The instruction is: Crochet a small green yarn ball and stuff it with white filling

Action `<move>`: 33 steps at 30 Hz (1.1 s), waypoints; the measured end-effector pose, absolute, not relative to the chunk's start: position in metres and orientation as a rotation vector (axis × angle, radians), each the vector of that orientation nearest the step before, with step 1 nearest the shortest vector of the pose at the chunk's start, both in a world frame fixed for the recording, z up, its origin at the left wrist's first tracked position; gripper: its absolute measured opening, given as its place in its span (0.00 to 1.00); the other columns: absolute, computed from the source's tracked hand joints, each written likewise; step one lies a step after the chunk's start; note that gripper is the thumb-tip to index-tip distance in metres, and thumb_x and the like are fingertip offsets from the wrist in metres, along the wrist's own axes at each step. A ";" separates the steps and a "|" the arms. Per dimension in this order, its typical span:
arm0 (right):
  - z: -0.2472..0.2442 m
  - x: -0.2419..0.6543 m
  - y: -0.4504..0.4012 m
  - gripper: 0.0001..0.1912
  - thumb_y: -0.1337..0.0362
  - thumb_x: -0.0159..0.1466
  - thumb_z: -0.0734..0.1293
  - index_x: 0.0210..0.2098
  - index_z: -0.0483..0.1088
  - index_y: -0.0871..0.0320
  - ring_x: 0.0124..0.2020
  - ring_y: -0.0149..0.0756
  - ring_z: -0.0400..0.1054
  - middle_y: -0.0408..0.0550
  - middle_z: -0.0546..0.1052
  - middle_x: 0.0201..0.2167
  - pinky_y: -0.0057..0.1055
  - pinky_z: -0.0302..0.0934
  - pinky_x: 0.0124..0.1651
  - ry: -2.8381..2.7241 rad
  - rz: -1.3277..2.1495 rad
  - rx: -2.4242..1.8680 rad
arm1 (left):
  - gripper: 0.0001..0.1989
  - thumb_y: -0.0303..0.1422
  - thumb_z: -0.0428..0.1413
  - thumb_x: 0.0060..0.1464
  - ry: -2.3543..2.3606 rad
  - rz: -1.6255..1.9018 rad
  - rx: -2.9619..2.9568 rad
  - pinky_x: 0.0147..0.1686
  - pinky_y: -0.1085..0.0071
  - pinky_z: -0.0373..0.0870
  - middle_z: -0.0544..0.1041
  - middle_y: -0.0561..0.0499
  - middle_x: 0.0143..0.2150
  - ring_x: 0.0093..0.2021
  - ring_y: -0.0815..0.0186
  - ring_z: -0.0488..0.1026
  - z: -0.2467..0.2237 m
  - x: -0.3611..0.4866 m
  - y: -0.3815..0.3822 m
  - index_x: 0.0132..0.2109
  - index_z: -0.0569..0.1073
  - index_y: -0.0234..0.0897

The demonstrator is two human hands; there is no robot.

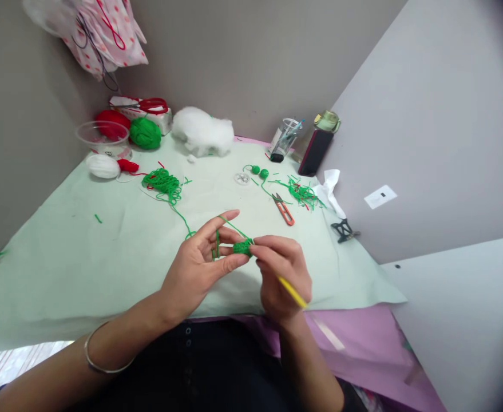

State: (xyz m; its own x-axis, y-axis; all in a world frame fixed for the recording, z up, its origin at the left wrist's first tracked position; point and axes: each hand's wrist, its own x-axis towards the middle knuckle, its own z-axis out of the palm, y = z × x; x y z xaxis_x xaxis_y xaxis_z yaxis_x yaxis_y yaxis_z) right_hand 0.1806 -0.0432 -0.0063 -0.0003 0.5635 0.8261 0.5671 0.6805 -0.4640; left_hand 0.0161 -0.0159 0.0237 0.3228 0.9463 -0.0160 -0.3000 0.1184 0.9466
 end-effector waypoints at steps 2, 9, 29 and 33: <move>-0.015 0.177 -0.044 0.25 0.72 0.67 0.69 0.59 0.75 0.42 0.44 0.43 0.76 0.49 0.80 0.44 0.40 0.74 0.42 -1.647 -0.219 -0.938 | 0.35 0.32 0.71 0.51 0.749 1.041 0.965 0.50 0.66 0.73 0.78 0.51 0.42 0.47 0.62 0.76 0.023 0.020 -0.019 0.65 0.71 0.40; -0.008 0.170 -0.041 0.18 0.71 0.69 0.67 0.51 0.79 0.43 0.39 0.38 0.76 0.46 0.80 0.38 0.36 0.73 0.37 -1.460 0.142 -0.869 | 0.28 0.35 0.68 0.56 0.537 0.811 0.679 0.48 0.70 0.68 0.76 0.51 0.43 0.44 0.66 0.72 0.022 0.015 -0.015 0.63 0.75 0.41; -0.012 0.164 -0.045 0.19 0.73 0.67 0.68 0.51 0.79 0.45 0.42 0.39 0.75 0.48 0.79 0.43 0.37 0.72 0.41 -1.476 -0.092 -0.942 | 0.27 0.31 0.67 0.56 0.535 0.855 0.751 0.51 0.71 0.70 0.77 0.50 0.46 0.48 0.66 0.73 0.017 0.019 -0.018 0.62 0.76 0.41; 0.000 0.172 -0.042 0.12 0.68 0.71 0.64 0.46 0.79 0.49 0.36 0.37 0.74 0.47 0.79 0.36 0.38 0.71 0.37 -1.308 0.374 -0.895 | 0.17 0.33 0.63 0.59 0.429 0.824 0.640 0.46 0.73 0.71 0.79 0.47 0.43 0.42 0.67 0.74 0.020 0.013 -0.009 0.54 0.83 0.35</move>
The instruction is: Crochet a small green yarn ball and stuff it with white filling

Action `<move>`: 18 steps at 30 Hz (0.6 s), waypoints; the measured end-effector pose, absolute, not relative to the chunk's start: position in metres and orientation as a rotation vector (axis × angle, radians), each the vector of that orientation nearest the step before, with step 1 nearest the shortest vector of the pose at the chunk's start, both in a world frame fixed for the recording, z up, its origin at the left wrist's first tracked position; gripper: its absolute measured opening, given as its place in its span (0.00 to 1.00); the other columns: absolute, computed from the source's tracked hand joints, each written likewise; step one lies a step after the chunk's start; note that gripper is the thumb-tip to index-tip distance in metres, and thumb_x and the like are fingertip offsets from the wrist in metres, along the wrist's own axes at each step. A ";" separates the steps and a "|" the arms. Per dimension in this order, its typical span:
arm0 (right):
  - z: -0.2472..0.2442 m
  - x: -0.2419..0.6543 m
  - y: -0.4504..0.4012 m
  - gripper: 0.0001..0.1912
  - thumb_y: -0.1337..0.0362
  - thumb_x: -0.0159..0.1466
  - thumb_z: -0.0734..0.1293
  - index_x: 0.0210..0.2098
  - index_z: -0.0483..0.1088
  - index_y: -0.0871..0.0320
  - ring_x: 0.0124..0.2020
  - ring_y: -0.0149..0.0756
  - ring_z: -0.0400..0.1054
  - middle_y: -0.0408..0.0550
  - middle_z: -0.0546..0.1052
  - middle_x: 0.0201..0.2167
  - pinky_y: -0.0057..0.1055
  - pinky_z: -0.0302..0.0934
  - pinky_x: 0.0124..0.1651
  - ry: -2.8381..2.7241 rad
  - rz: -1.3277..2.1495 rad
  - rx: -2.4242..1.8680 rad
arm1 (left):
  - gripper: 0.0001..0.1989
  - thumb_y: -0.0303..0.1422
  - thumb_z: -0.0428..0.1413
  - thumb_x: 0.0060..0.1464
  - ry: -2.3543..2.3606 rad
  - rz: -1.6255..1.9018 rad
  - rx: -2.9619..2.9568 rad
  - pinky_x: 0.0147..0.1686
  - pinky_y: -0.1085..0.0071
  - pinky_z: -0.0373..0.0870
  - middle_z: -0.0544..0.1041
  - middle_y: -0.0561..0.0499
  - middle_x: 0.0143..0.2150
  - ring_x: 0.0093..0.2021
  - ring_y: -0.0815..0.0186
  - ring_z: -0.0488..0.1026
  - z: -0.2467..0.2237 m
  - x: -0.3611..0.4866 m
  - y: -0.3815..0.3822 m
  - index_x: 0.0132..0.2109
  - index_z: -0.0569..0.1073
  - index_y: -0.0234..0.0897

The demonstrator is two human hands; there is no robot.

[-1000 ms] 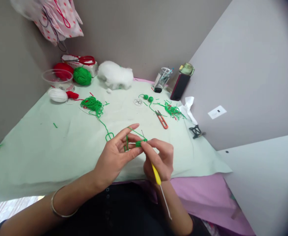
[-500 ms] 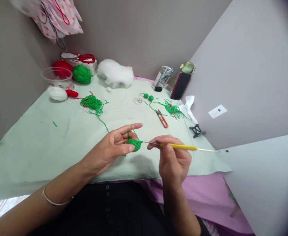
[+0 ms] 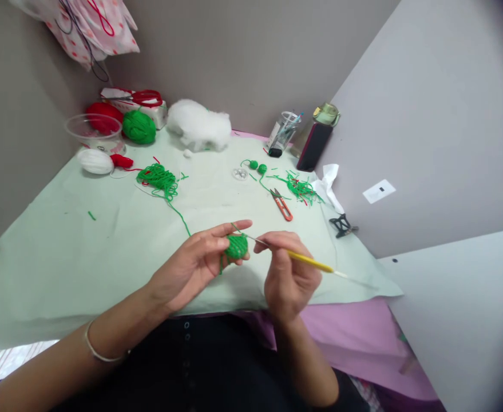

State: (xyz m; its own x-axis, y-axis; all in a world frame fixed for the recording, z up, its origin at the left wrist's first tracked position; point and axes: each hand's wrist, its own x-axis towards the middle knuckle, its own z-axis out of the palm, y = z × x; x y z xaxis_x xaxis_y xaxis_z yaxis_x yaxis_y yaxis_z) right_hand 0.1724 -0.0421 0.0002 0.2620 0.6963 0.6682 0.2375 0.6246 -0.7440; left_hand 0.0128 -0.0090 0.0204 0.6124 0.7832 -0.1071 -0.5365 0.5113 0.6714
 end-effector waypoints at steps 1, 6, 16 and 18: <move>0.004 0.175 -0.042 0.11 0.67 0.71 0.64 0.44 0.80 0.50 0.33 0.36 0.73 0.47 0.78 0.34 0.37 0.70 0.35 -1.235 0.472 -0.868 | 0.17 0.33 0.62 0.59 0.419 0.833 0.643 0.45 0.74 0.70 0.79 0.47 0.42 0.41 0.68 0.74 0.021 0.011 -0.007 0.53 0.83 0.34; 0.010 0.178 -0.041 0.08 0.61 0.71 0.67 0.40 0.80 0.51 0.30 0.33 0.70 0.45 0.77 0.32 0.33 0.68 0.33 -1.150 0.797 -0.763 | 0.21 0.32 0.65 0.57 0.421 0.813 0.791 0.49 0.76 0.69 0.76 0.51 0.42 0.44 0.69 0.73 0.016 0.006 -0.006 0.58 0.81 0.42; 0.002 0.178 -0.038 0.08 0.63 0.71 0.67 0.44 0.80 0.49 0.38 0.35 0.73 0.46 0.82 0.39 0.35 0.67 0.41 -1.220 0.922 -0.744 | 0.33 0.31 0.70 0.52 0.644 0.851 1.220 0.59 0.68 0.68 0.74 0.54 0.45 0.52 0.65 0.74 0.018 0.000 -0.006 0.64 0.74 0.49; 0.003 0.180 -0.037 0.08 0.62 0.71 0.67 0.43 0.80 0.49 0.38 0.35 0.73 0.45 0.82 0.39 0.34 0.67 0.41 -1.216 0.967 -0.722 | 0.33 0.32 0.69 0.54 0.671 0.826 1.281 0.60 0.66 0.67 0.74 0.52 0.47 0.54 0.63 0.74 0.019 -0.002 -0.006 0.65 0.73 0.47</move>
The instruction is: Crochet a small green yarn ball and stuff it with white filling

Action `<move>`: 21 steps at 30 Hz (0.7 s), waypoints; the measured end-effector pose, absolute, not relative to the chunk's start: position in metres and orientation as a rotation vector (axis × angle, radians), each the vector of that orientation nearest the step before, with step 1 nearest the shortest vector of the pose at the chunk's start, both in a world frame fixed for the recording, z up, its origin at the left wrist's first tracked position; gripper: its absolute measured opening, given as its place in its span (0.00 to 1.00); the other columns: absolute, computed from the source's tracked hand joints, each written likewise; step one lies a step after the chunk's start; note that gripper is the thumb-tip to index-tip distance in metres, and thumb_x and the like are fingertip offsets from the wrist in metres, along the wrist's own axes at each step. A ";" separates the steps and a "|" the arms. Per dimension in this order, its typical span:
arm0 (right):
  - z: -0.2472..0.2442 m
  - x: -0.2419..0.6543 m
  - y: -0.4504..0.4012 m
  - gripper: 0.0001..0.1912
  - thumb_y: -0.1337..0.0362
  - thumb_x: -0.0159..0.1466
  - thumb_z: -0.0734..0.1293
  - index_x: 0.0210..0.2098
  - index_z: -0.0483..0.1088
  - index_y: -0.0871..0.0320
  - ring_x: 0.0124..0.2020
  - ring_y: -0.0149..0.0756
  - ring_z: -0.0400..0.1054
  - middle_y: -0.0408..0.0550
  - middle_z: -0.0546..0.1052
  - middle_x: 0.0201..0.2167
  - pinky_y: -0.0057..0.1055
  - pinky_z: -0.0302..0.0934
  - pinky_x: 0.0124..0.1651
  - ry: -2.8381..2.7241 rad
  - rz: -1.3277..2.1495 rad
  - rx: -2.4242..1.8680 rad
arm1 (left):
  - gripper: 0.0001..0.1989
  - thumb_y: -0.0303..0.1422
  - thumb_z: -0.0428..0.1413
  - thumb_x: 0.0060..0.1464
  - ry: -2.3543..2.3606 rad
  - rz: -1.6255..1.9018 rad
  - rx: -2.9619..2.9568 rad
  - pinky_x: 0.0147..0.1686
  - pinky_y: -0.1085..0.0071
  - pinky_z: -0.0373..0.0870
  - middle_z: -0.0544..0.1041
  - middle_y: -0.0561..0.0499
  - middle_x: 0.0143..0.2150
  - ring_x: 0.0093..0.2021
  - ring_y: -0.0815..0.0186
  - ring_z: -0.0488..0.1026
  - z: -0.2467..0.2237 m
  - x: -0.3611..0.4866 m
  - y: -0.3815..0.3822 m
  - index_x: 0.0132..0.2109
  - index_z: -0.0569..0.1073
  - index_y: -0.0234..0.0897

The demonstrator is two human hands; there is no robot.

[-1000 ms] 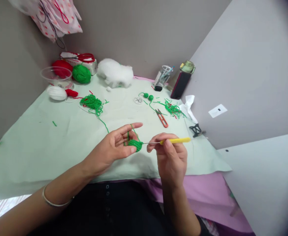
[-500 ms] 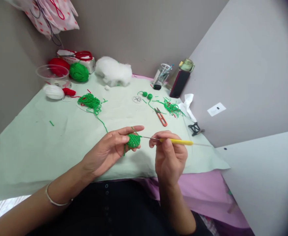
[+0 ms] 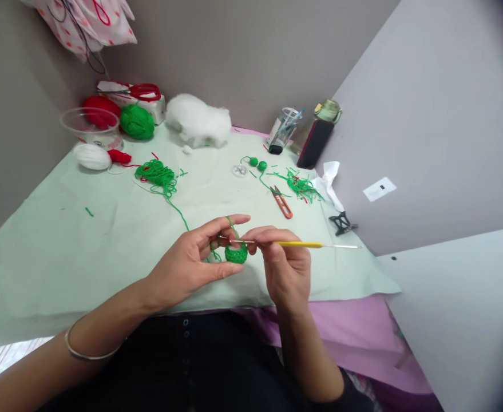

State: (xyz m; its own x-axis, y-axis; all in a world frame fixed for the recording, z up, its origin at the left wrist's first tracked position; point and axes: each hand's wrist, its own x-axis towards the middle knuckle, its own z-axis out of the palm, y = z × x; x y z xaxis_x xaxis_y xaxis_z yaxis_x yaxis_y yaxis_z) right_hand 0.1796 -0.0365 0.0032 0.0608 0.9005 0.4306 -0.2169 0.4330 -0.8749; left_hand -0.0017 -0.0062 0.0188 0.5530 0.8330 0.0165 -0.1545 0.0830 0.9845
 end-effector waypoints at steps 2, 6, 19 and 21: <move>0.004 0.180 -0.035 0.07 0.60 0.71 0.68 0.41 0.79 0.50 0.35 0.33 0.72 0.44 0.82 0.37 0.33 0.67 0.40 -1.179 1.026 -0.700 | 0.31 0.32 0.68 0.55 0.703 0.805 1.345 0.61 0.65 0.66 0.74 0.52 0.46 0.53 0.62 0.74 0.019 -0.003 -0.006 0.65 0.73 0.47; 0.004 0.184 -0.033 0.07 0.59 0.71 0.68 0.38 0.78 0.51 0.33 0.32 0.72 0.43 0.81 0.34 0.31 0.67 0.38 -1.132 1.112 -0.682 | 0.30 0.31 0.66 0.55 0.760 0.768 1.423 0.57 0.66 0.67 0.73 0.54 0.43 0.50 0.64 0.73 0.020 -0.002 -0.004 0.64 0.74 0.47; 0.018 0.211 -0.034 0.10 0.64 0.74 0.63 0.44 0.78 0.53 0.40 0.35 0.75 0.47 0.81 0.39 0.35 0.69 0.45 -1.582 1.029 -0.756 | 0.11 0.29 0.63 0.54 0.799 0.660 1.579 0.56 0.64 0.68 0.76 0.51 0.44 0.55 0.60 0.74 0.032 -0.002 -0.002 0.46 0.76 0.40; 0.023 0.213 -0.035 0.11 0.66 0.73 0.63 0.44 0.79 0.53 0.42 0.36 0.75 0.47 0.81 0.39 0.37 0.69 0.46 -1.665 0.986 -0.792 | 0.07 0.28 0.62 0.54 0.792 0.651 1.606 0.59 0.64 0.66 0.77 0.51 0.45 0.61 0.58 0.71 0.032 -0.003 -0.001 0.40 0.74 0.41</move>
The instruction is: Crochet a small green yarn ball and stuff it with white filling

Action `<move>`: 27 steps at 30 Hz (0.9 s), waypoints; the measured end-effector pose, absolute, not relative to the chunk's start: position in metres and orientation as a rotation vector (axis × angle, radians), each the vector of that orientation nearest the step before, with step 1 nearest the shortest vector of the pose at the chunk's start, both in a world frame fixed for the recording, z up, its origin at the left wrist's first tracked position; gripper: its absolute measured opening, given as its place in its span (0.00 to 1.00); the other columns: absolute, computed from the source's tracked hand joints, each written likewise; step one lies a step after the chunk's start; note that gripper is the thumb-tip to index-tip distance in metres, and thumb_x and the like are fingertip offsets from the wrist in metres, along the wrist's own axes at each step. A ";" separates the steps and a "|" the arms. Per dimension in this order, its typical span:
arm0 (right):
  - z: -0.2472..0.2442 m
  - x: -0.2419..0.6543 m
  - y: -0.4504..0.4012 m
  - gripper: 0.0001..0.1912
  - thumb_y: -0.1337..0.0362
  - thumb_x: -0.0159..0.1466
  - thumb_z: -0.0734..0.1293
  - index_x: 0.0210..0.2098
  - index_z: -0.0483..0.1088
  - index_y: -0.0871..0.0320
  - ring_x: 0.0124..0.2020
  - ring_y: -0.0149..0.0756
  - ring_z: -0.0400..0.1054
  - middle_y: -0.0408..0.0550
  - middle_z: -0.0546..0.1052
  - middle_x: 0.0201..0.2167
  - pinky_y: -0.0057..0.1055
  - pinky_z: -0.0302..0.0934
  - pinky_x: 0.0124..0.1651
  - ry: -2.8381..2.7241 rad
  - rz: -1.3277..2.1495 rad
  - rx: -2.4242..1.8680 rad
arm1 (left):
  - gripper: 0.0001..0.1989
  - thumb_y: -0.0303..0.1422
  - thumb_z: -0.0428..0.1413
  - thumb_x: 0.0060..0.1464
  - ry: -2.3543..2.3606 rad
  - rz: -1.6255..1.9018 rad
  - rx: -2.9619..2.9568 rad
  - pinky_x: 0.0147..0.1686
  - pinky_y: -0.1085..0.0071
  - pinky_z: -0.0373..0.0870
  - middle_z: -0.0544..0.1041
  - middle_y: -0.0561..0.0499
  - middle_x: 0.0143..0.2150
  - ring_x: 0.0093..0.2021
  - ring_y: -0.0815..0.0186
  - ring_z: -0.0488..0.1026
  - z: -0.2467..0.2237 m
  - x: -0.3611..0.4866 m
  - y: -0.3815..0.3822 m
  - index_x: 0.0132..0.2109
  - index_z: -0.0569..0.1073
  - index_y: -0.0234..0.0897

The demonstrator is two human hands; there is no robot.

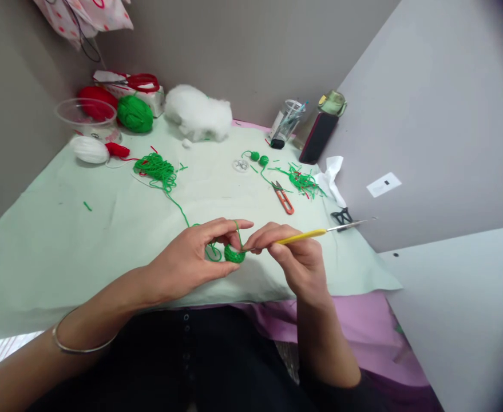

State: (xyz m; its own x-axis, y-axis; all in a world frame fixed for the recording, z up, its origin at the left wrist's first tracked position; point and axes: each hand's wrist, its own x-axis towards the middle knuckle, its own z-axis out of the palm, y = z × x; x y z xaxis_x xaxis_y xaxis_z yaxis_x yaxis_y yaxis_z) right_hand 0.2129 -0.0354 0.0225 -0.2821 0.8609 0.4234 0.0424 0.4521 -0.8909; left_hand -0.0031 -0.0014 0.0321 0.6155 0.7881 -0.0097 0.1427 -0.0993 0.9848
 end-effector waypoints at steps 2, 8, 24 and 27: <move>0.024 0.214 -0.036 0.11 0.67 0.73 0.63 0.45 0.78 0.53 0.43 0.36 0.75 0.47 0.80 0.39 0.37 0.69 0.47 -1.718 0.951 -0.807 | 0.06 0.28 0.62 0.54 0.788 0.647 1.640 0.60 0.64 0.65 0.78 0.50 0.46 0.67 0.57 0.67 0.031 -0.004 -0.001 0.38 0.73 0.41; 0.020 0.212 -0.035 0.10 0.67 0.73 0.63 0.46 0.77 0.54 0.44 0.38 0.76 0.48 0.81 0.39 0.39 0.71 0.48 -1.786 0.894 -0.770 | 0.19 0.29 0.63 0.54 0.821 0.592 1.631 0.55 0.62 0.68 0.77 0.50 0.46 0.53 0.58 0.74 0.031 -0.006 0.003 0.53 0.77 0.41; -0.026 0.180 -0.053 0.27 0.70 0.68 0.68 0.58 0.73 0.30 0.47 0.42 0.76 0.42 0.81 0.48 0.43 0.75 0.47 -1.650 0.152 -0.939 | 0.22 0.36 0.68 0.56 0.617 0.812 0.667 0.53 0.73 0.67 0.78 0.51 0.47 0.49 0.67 0.72 0.012 0.013 -0.024 0.58 0.80 0.44; -0.010 0.180 -0.050 0.19 0.68 0.71 0.66 0.54 0.78 0.36 0.44 0.40 0.77 0.44 0.82 0.43 0.41 0.73 0.44 -1.517 0.388 -0.894 | 0.25 0.32 0.69 0.52 0.612 0.786 0.690 0.52 0.71 0.66 0.77 0.51 0.45 0.46 0.67 0.71 0.014 0.009 -0.016 0.59 0.80 0.43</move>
State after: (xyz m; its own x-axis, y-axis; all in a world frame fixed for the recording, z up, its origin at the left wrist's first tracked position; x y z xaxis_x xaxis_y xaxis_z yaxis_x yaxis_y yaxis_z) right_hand 0.1801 -0.0497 -0.0104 0.0725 0.7227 0.6874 0.3041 0.6403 -0.7053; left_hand 0.0091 -0.0161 0.0136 0.5617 0.7938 -0.2332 -0.4210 0.5168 0.7454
